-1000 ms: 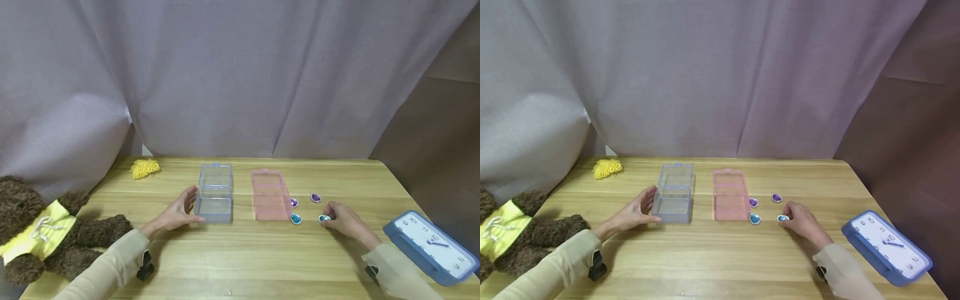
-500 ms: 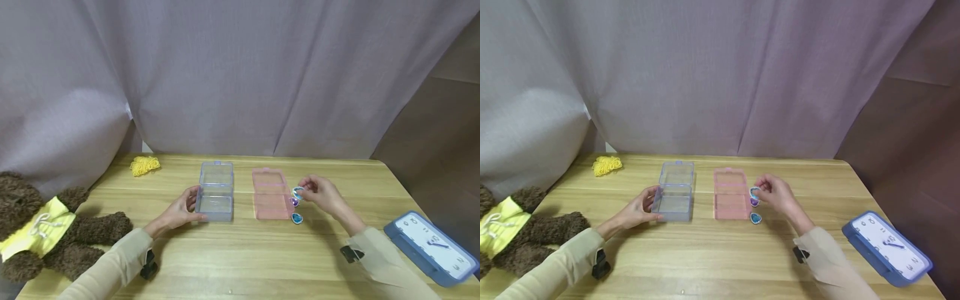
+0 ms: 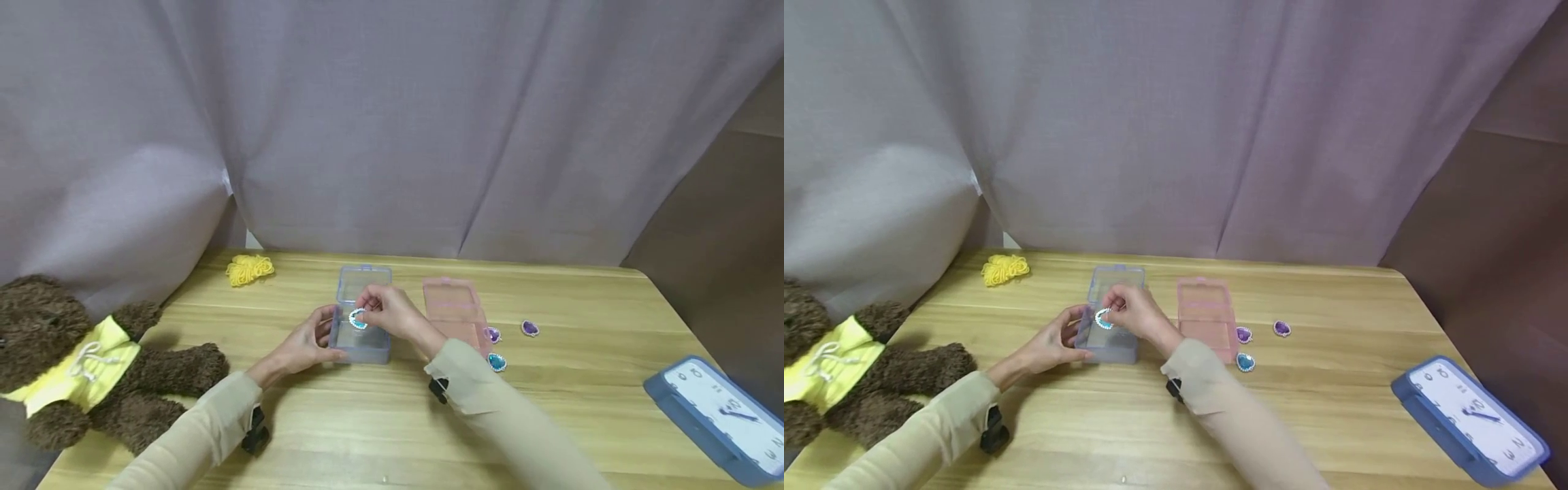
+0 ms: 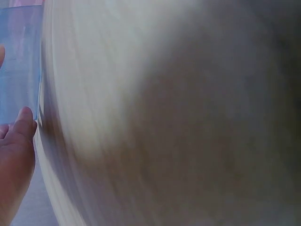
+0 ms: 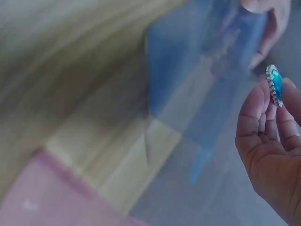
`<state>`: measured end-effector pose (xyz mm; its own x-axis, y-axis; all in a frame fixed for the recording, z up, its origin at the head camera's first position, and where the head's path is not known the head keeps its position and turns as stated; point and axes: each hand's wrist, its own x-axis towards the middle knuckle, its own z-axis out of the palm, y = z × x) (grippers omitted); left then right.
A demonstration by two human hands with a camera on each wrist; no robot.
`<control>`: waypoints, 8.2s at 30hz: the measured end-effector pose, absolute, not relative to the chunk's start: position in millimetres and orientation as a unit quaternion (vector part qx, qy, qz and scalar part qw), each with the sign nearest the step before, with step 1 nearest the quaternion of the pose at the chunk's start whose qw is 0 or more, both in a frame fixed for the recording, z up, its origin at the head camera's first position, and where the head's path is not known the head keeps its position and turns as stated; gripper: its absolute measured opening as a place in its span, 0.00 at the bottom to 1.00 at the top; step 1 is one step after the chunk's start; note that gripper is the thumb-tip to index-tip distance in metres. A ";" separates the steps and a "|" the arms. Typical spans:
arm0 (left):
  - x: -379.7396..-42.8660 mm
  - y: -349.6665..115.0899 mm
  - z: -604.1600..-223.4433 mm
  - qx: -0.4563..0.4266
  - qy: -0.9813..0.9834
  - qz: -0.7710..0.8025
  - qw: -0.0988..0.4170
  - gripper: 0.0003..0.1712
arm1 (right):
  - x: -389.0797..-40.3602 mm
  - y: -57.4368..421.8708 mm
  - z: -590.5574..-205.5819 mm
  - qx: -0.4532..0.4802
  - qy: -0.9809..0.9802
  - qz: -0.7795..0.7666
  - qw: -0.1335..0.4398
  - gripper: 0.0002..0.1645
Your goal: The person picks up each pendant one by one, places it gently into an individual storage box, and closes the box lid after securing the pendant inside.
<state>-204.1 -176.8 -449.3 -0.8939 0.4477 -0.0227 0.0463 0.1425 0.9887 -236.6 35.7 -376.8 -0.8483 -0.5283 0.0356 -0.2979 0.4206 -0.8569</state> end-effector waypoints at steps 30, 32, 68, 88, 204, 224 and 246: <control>-205.1 -176.6 -449.5 0.166 0.755 0.617 0.151 0.54 | -243.1 -2.0 -408.8 -0.373 0.871 -0.274 0.166 0.04; -204.5 -176.5 -449.6 0.162 0.756 0.616 0.151 0.54 | -240.9 -2.6 -408.7 -0.361 0.876 -0.274 0.164 0.03; -202.9 -176.2 -449.5 0.161 0.746 0.629 0.149 0.55 | -193.2 243.9 -422.6 -0.173 0.917 -0.353 0.068 0.13; -203.9 -179.2 -447.5 0.156 0.757 0.616 0.154 0.55 | -225.0 153.6 -336.9 -0.178 0.859 -0.473 0.087 0.12; -204.1 4.0 -452.8 0.141 0.707 0.689 0.078 0.57 | -239.3 302.1 -423.7 -0.035 0.935 -0.350 0.049 0.16; -207.8 3.9 -455.0 0.130 0.716 0.683 0.072 0.54 | -240.8 305.5 -424.2 -0.059 0.931 -0.355 0.056 0.16; -206.9 0.6 -452.1 0.136 0.738 0.656 0.076 0.54 | -251.7 202.0 -390.0 -0.268 0.830 -0.459 0.170 0.12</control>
